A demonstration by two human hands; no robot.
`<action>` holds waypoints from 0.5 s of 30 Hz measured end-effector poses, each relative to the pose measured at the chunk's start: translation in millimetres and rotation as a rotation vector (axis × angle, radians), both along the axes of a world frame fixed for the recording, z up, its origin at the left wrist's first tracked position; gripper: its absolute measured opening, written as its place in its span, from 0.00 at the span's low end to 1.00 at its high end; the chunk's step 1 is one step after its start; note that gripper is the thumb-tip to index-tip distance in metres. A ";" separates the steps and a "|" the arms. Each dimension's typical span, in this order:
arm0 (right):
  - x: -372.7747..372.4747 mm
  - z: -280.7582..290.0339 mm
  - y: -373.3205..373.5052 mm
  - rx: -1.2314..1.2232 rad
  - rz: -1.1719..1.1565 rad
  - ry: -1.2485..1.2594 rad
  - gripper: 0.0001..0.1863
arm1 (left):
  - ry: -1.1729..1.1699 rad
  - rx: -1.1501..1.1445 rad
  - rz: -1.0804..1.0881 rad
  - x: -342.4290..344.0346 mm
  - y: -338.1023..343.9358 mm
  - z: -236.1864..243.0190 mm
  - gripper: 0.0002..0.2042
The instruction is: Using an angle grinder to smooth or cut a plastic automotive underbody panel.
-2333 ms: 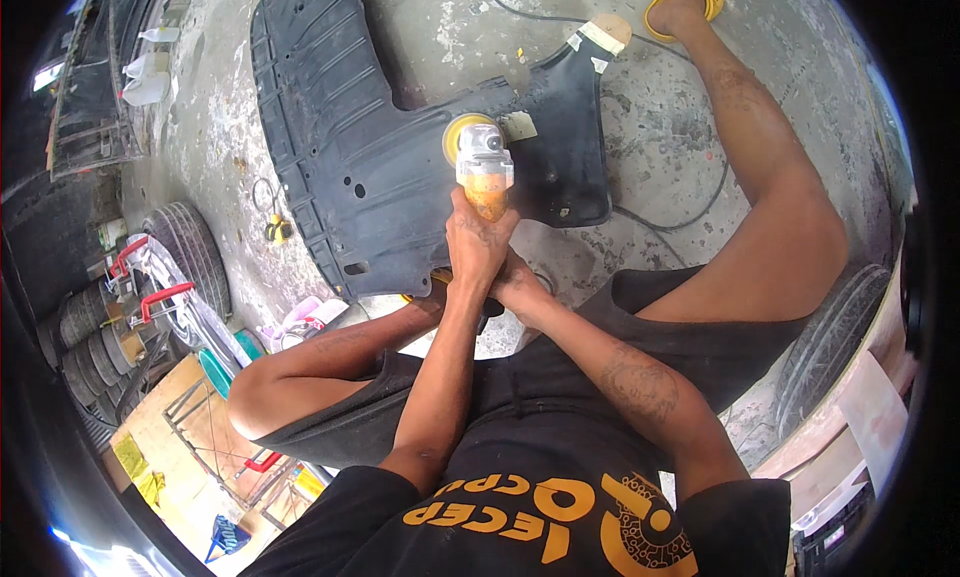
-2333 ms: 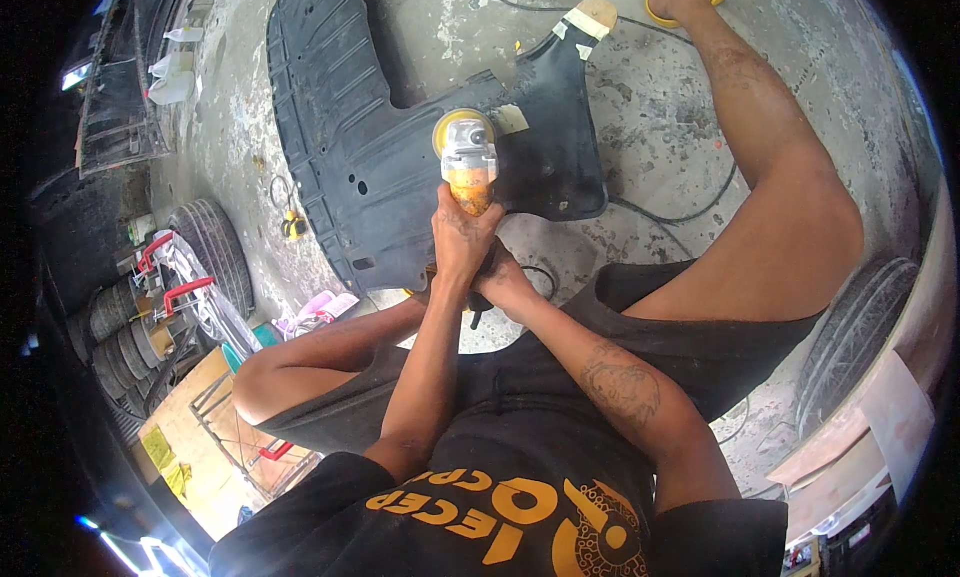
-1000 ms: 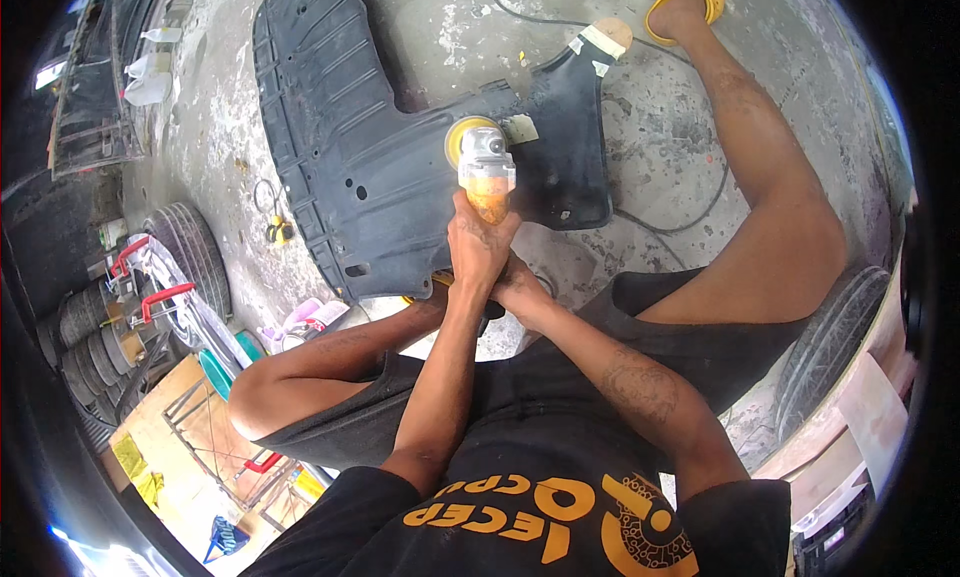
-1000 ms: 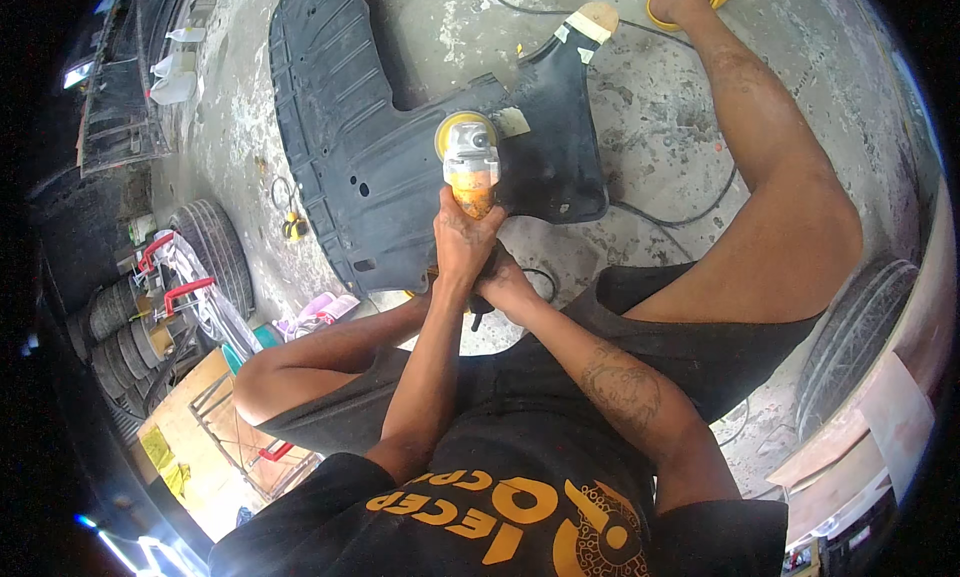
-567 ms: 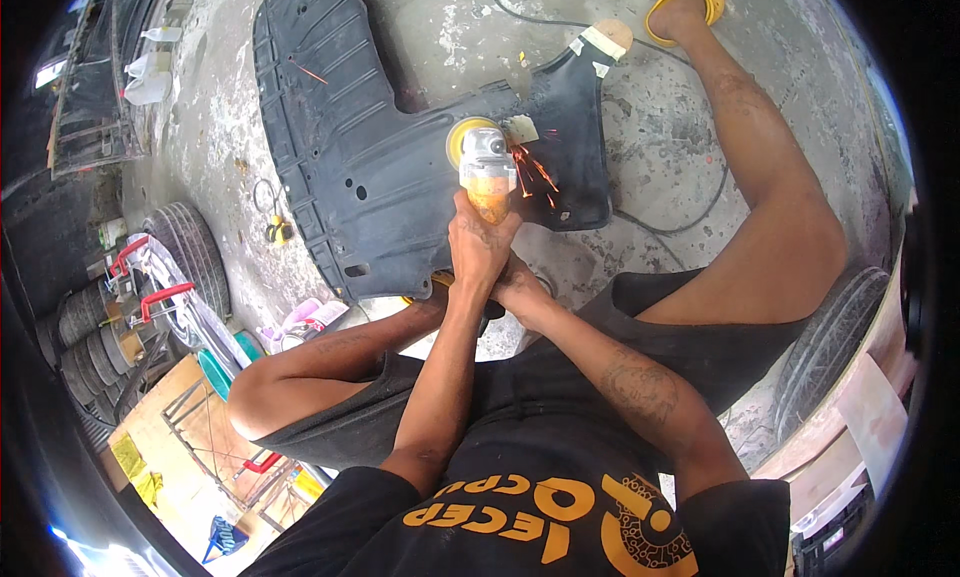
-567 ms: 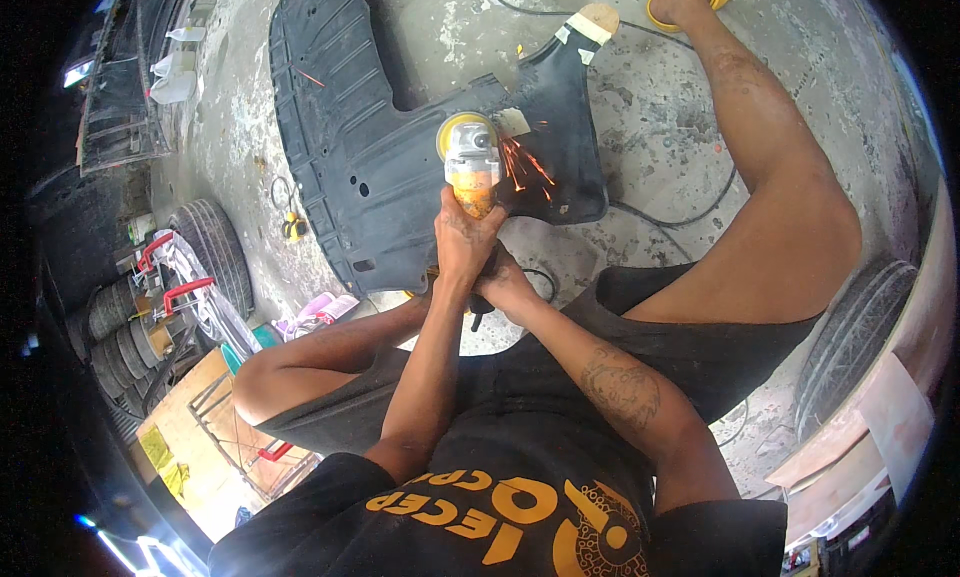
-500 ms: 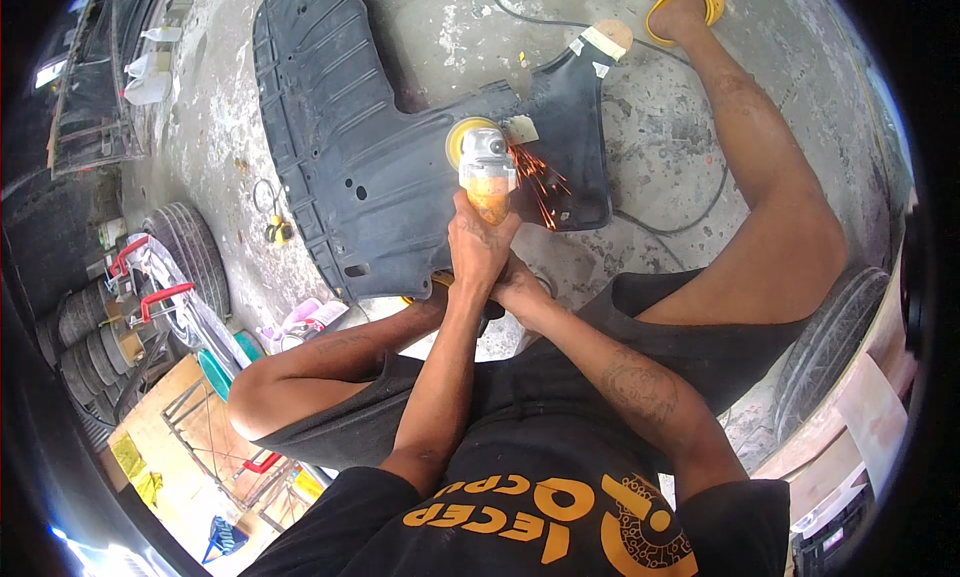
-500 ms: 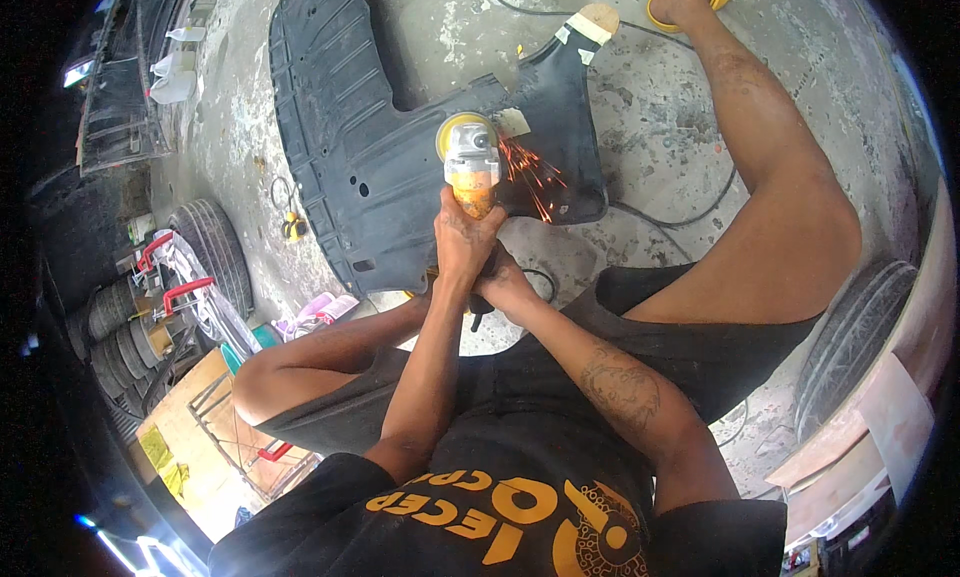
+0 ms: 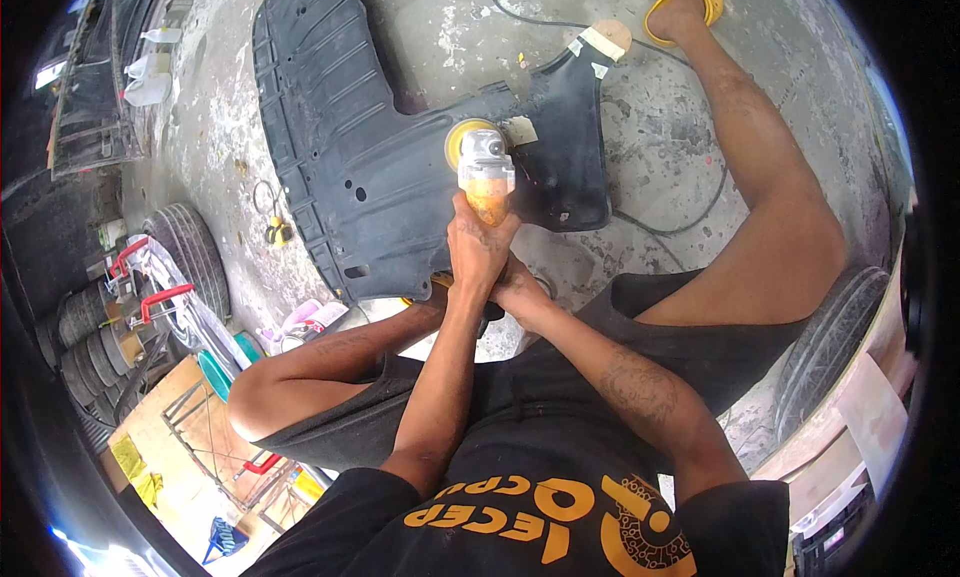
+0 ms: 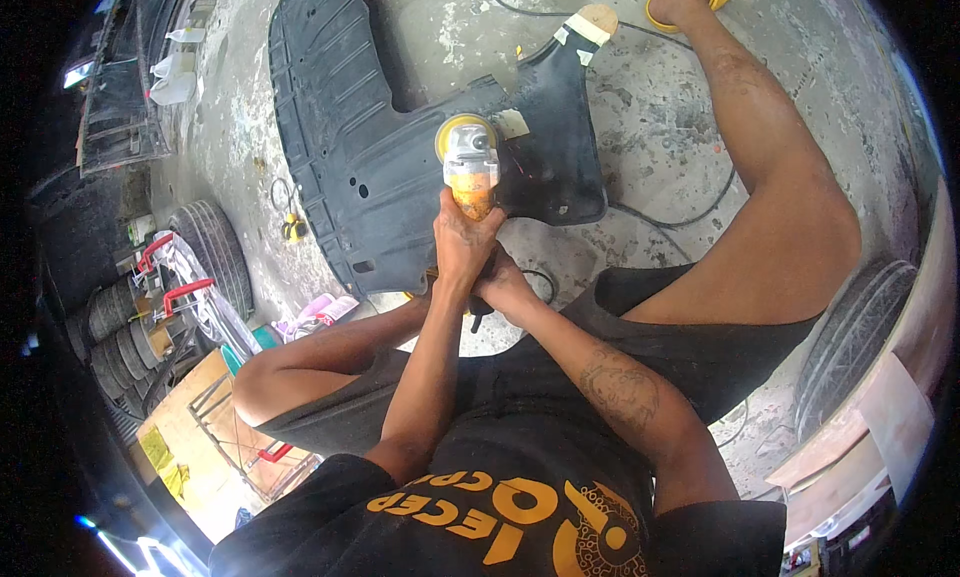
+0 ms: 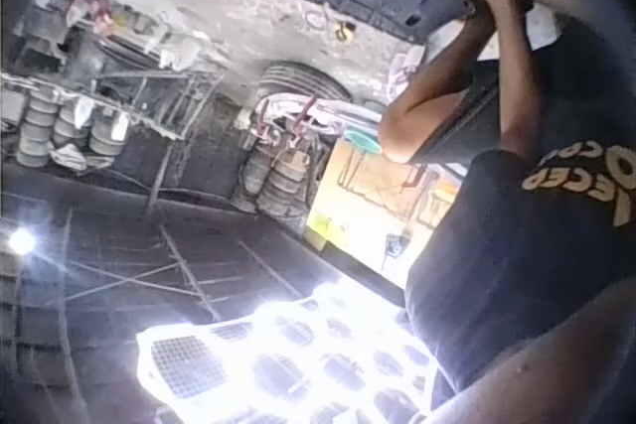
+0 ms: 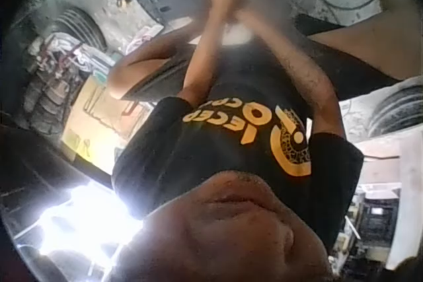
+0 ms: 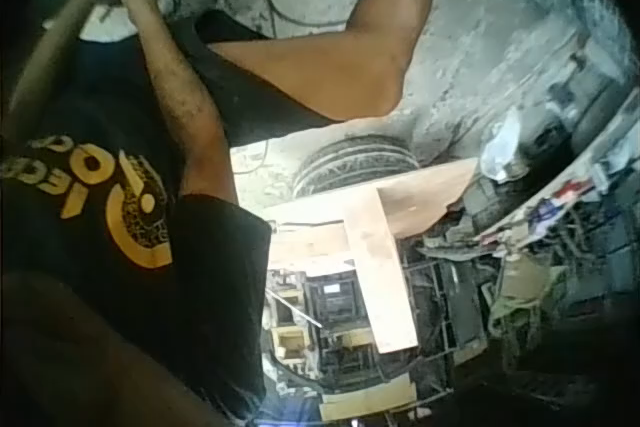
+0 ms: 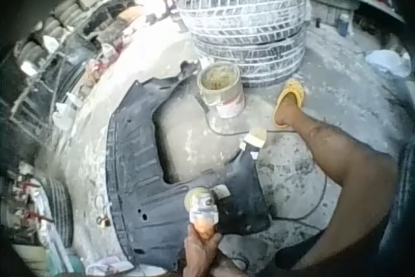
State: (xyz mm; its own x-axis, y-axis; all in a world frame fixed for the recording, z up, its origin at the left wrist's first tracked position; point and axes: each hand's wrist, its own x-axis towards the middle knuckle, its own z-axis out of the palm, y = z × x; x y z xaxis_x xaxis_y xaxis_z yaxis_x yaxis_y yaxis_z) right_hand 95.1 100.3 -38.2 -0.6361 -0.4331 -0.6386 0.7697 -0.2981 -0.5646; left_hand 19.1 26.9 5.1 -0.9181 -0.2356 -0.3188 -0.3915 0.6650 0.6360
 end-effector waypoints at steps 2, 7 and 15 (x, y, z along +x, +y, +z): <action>0.0 0.0 0.5 -0.003 -0.008 -0.001 0.42 | -0.007 -0.011 0.001 0.4 0.2 -1.1 0.25; -2.6 9.2 3.3 0.044 0.012 0.002 0.41 | 0.010 -0.010 0.001 1.0 0.6 0.0 0.26; 1.0 -2.8 0.4 0.032 0.002 0.026 0.43 | 0.012 0.003 -0.016 0.5 1.7 -2.5 0.26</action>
